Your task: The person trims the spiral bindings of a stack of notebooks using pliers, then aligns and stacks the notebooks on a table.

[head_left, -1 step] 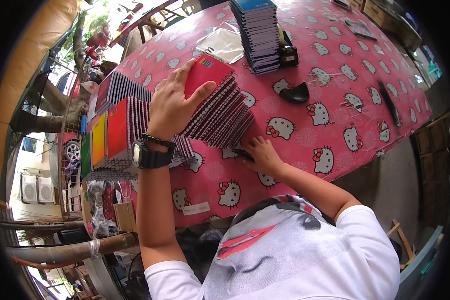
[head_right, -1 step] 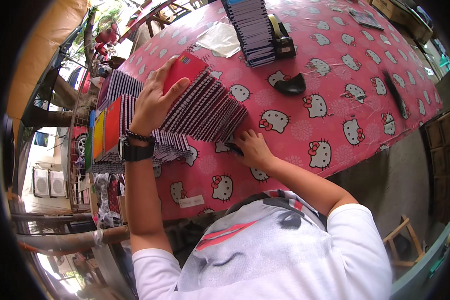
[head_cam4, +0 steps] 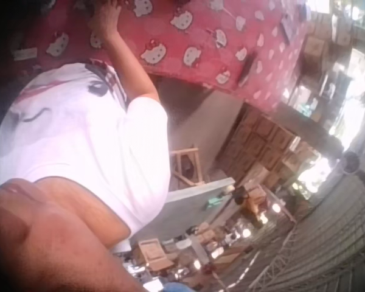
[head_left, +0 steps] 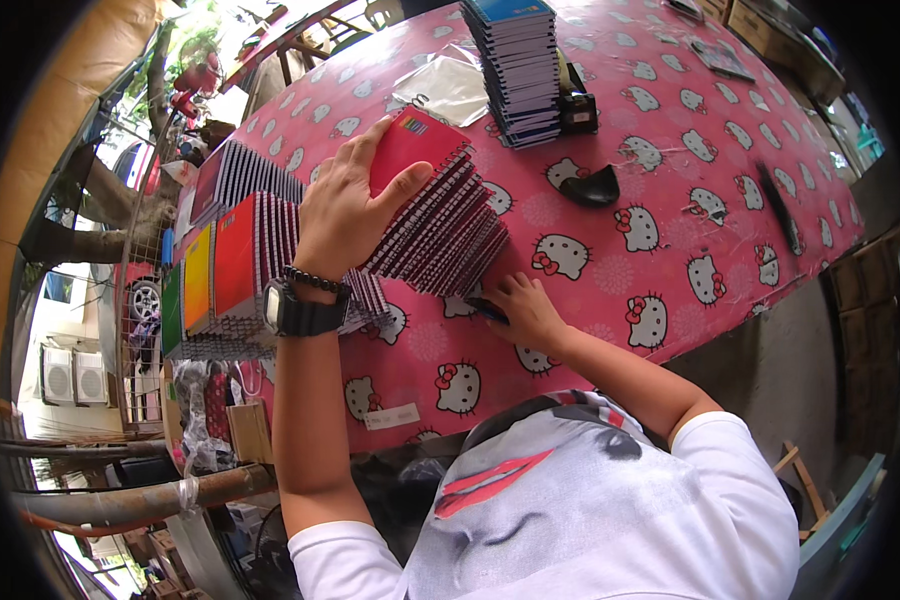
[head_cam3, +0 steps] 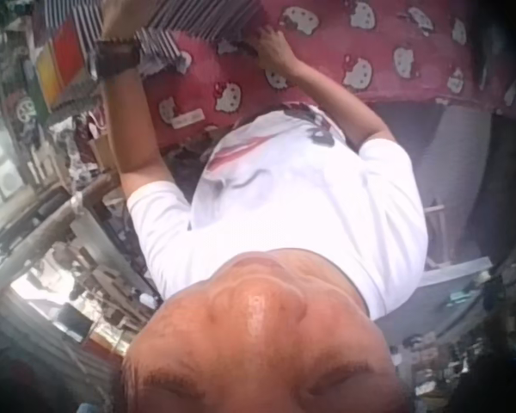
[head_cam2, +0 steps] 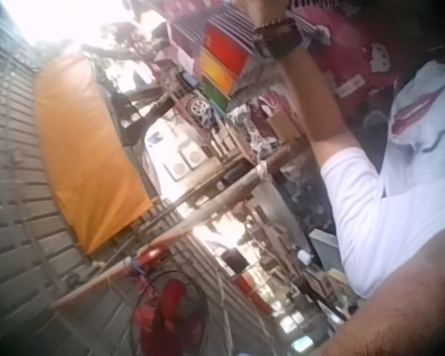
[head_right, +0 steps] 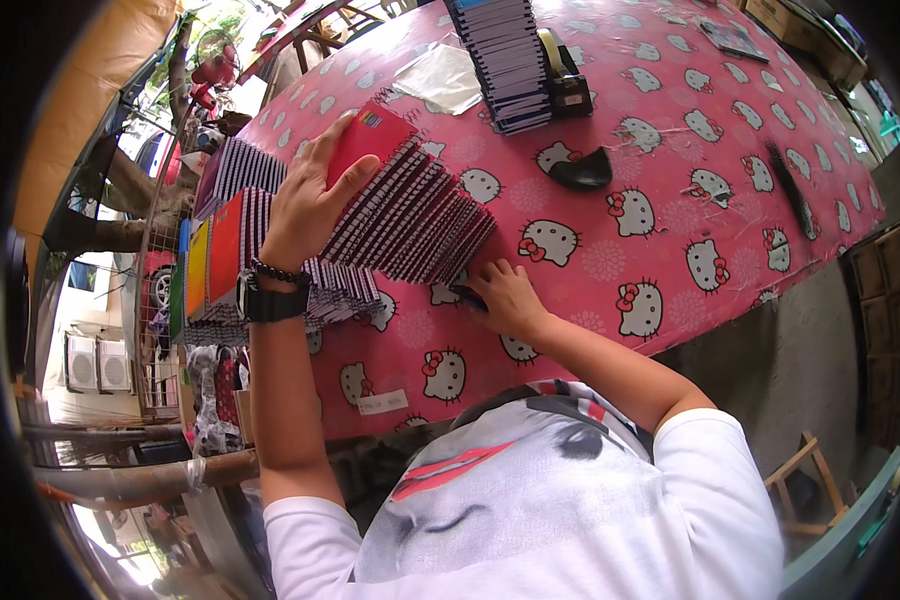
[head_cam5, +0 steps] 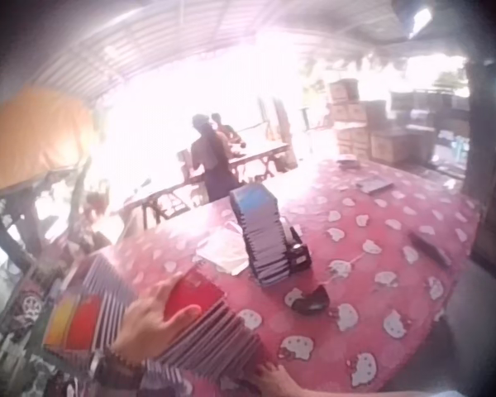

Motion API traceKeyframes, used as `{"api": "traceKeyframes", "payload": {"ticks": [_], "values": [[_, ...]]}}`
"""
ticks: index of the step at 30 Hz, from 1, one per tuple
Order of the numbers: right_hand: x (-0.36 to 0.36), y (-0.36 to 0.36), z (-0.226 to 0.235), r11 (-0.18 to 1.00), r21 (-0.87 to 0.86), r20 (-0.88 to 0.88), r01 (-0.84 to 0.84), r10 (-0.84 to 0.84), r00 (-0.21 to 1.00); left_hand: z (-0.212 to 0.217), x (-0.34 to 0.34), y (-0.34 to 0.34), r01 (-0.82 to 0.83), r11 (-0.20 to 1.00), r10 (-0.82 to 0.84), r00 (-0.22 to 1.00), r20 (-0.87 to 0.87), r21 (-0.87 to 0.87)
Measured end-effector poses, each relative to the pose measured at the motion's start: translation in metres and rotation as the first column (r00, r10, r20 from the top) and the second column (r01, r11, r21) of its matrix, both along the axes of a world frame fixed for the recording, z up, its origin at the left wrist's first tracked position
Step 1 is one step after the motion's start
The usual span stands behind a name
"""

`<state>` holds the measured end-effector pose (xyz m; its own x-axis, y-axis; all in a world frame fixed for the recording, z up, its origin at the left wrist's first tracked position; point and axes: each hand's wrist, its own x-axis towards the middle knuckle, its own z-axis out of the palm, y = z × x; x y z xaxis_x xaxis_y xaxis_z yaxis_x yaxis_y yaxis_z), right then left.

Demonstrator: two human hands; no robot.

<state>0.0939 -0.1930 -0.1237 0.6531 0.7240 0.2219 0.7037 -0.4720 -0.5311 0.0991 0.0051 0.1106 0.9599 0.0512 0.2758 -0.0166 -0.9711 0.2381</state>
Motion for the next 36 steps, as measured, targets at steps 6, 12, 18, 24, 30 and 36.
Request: {"api": "traceKeyframes", "payload": {"ticks": [6,12,18,24,30,36], "values": [[0.042,0.008,-0.001,0.993,-0.041,-0.776,-0.113,0.039,0.629,0.002,0.002,0.001,0.022,1.0,-0.022,1.0,0.009,-0.009],[0.026,0.009,0.001,0.998,-0.062,-0.588,0.002,-0.039,0.808,0.002,0.0,0.001,-0.009,1.0,0.009,1.0,-0.016,-0.002],[-0.003,0.003,-0.007,0.998,-0.047,0.015,0.05,-0.049,0.999,-0.001,0.001,0.003,-0.001,0.999,0.001,1.0,-0.004,-0.035],[0.002,0.008,-0.008,0.997,0.006,-0.001,-0.083,0.083,0.997,0.001,-0.001,0.001,-0.011,0.999,0.011,1.0,-0.01,-0.031],[0.072,0.024,0.026,0.963,-0.094,-0.959,-0.254,-0.019,0.284,0.0,0.0,0.002,-0.006,1.0,0.006,1.0,-0.005,-0.004],[0.064,0.025,0.025,0.875,-0.206,-0.606,-0.437,0.237,0.76,0.003,0.0,0.008,0.009,0.997,0.007,0.981,0.192,-0.083]]}}
